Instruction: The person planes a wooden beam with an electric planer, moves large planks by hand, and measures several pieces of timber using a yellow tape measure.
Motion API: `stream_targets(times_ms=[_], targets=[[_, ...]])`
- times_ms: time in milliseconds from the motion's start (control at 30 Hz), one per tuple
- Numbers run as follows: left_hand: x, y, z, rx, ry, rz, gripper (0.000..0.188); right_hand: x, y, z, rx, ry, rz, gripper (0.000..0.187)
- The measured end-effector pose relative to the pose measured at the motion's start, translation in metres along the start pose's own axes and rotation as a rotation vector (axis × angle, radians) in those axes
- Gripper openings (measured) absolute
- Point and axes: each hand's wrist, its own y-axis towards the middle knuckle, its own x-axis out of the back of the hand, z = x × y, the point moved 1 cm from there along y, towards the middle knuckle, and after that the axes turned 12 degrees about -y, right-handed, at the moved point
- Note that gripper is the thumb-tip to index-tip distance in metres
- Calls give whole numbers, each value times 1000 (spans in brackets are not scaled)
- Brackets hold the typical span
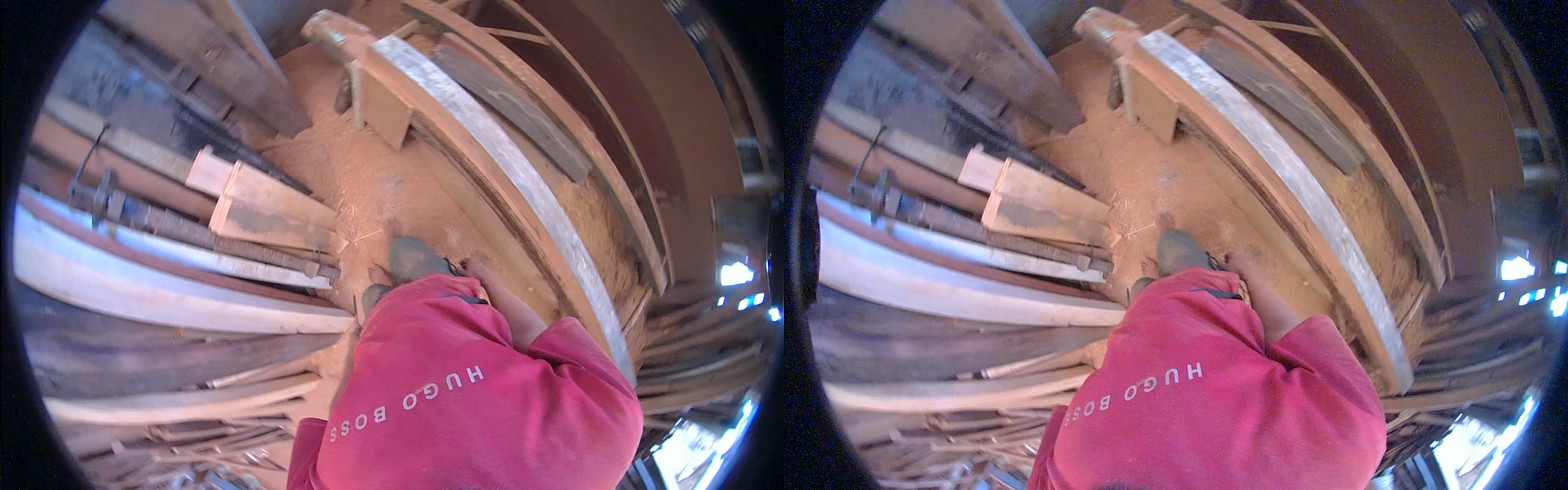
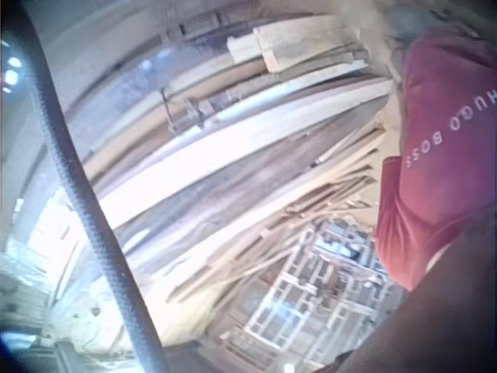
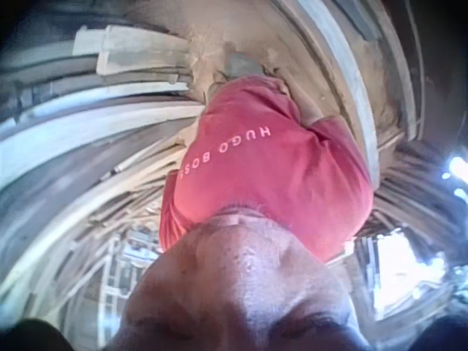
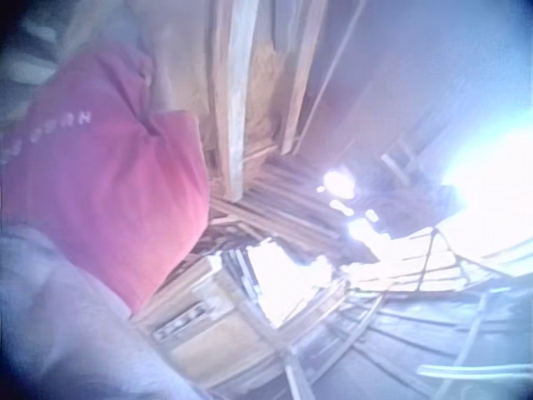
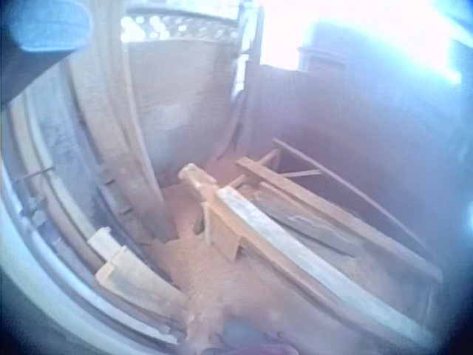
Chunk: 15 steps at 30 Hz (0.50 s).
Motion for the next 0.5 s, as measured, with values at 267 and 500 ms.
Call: stream_targets(times_ms=[267, 500], targets=[[52, 22, -144, -152, 376, 144, 35, -60, -102, -94, -248, 113, -181, 49], [94, 127, -267, -73, 283, -103, 29, -41, -163, -102, -280, 423, -316, 47]])
